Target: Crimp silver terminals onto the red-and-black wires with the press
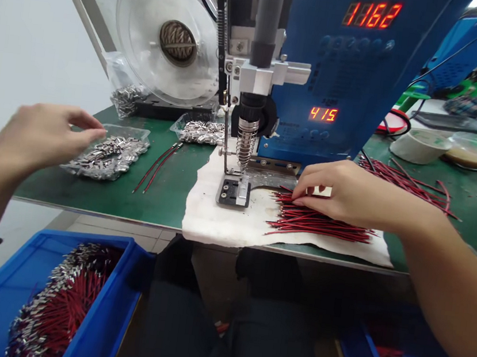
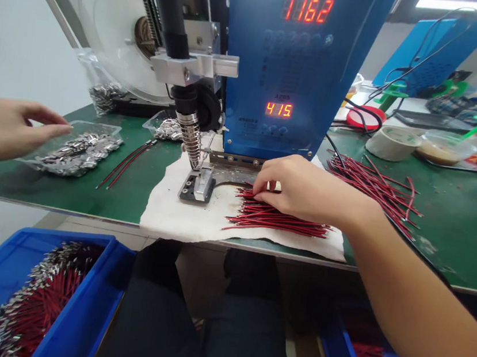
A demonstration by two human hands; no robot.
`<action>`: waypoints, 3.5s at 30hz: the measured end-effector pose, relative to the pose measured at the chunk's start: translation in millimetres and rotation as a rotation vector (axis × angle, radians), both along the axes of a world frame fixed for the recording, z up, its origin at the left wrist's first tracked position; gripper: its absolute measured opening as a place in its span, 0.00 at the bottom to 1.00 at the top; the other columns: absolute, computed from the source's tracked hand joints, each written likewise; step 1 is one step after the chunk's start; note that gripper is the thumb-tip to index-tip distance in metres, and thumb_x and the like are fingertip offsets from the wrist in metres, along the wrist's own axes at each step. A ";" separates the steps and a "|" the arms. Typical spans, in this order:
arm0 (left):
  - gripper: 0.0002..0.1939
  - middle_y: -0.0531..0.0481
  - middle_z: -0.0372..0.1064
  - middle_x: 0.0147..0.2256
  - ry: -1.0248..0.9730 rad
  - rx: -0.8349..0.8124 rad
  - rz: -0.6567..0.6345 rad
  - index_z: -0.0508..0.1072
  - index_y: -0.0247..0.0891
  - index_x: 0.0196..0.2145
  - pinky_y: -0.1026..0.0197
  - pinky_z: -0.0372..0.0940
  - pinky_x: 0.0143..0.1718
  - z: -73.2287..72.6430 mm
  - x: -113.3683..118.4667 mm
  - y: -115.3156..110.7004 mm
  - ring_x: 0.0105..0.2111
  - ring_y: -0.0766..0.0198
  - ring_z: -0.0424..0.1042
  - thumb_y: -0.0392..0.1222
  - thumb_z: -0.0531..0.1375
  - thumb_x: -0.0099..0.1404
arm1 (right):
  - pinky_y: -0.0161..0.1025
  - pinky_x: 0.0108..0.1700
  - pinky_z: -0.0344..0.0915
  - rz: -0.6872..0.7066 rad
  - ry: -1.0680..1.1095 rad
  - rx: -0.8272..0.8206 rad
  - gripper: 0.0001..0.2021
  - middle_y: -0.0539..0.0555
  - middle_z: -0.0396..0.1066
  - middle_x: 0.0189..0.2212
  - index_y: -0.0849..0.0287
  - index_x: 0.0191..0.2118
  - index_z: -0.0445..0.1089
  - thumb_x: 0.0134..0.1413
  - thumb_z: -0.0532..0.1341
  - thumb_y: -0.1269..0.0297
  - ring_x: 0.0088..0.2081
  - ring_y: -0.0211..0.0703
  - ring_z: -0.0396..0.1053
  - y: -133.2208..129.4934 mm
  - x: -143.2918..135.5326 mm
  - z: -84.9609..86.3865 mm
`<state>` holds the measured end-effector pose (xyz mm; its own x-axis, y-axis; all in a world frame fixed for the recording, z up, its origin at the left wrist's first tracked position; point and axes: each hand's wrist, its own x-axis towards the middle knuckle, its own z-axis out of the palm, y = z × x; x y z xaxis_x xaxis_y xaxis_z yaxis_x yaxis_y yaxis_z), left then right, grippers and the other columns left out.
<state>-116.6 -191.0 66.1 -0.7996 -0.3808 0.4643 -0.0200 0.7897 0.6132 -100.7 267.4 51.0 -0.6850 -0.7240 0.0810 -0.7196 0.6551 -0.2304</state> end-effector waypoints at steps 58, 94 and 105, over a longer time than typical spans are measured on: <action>0.10 0.47 0.77 0.36 0.047 0.941 -0.485 0.83 0.42 0.37 0.67 0.62 0.24 -74.4 48.8 196.3 0.27 0.69 0.69 0.47 0.70 0.59 | 0.35 0.27 0.59 -0.138 -0.448 -0.520 0.09 0.48 0.71 0.23 0.59 0.32 0.77 0.59 0.65 0.58 0.24 0.35 0.64 -54.2 6.2 -2.8; 0.11 0.53 0.70 0.24 0.025 0.878 -0.464 0.83 0.40 0.33 0.66 0.53 0.22 -75.8 51.9 196.0 0.20 0.74 0.55 0.47 0.73 0.55 | 0.34 0.32 0.59 -0.134 -0.107 -0.381 0.08 0.48 0.75 0.27 0.58 0.37 0.77 0.62 0.62 0.61 0.26 0.34 0.66 -61.8 0.0 -11.3; 0.14 0.52 0.68 0.23 -0.016 0.832 -0.440 0.85 0.43 0.35 0.65 0.50 0.22 -79.3 52.3 195.5 0.21 0.72 0.57 0.52 0.73 0.53 | 0.37 0.29 0.57 -0.168 -0.130 -0.455 0.09 0.46 0.69 0.19 0.60 0.29 0.76 0.59 0.63 0.64 0.19 0.33 0.61 -66.2 5.0 -7.9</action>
<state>-64.3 4.6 -13.2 -0.9544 -0.2473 0.1670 0.1630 0.0368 0.9859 -95.7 201.2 43.1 -0.8147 -0.5137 0.2689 -0.5588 0.5720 -0.6004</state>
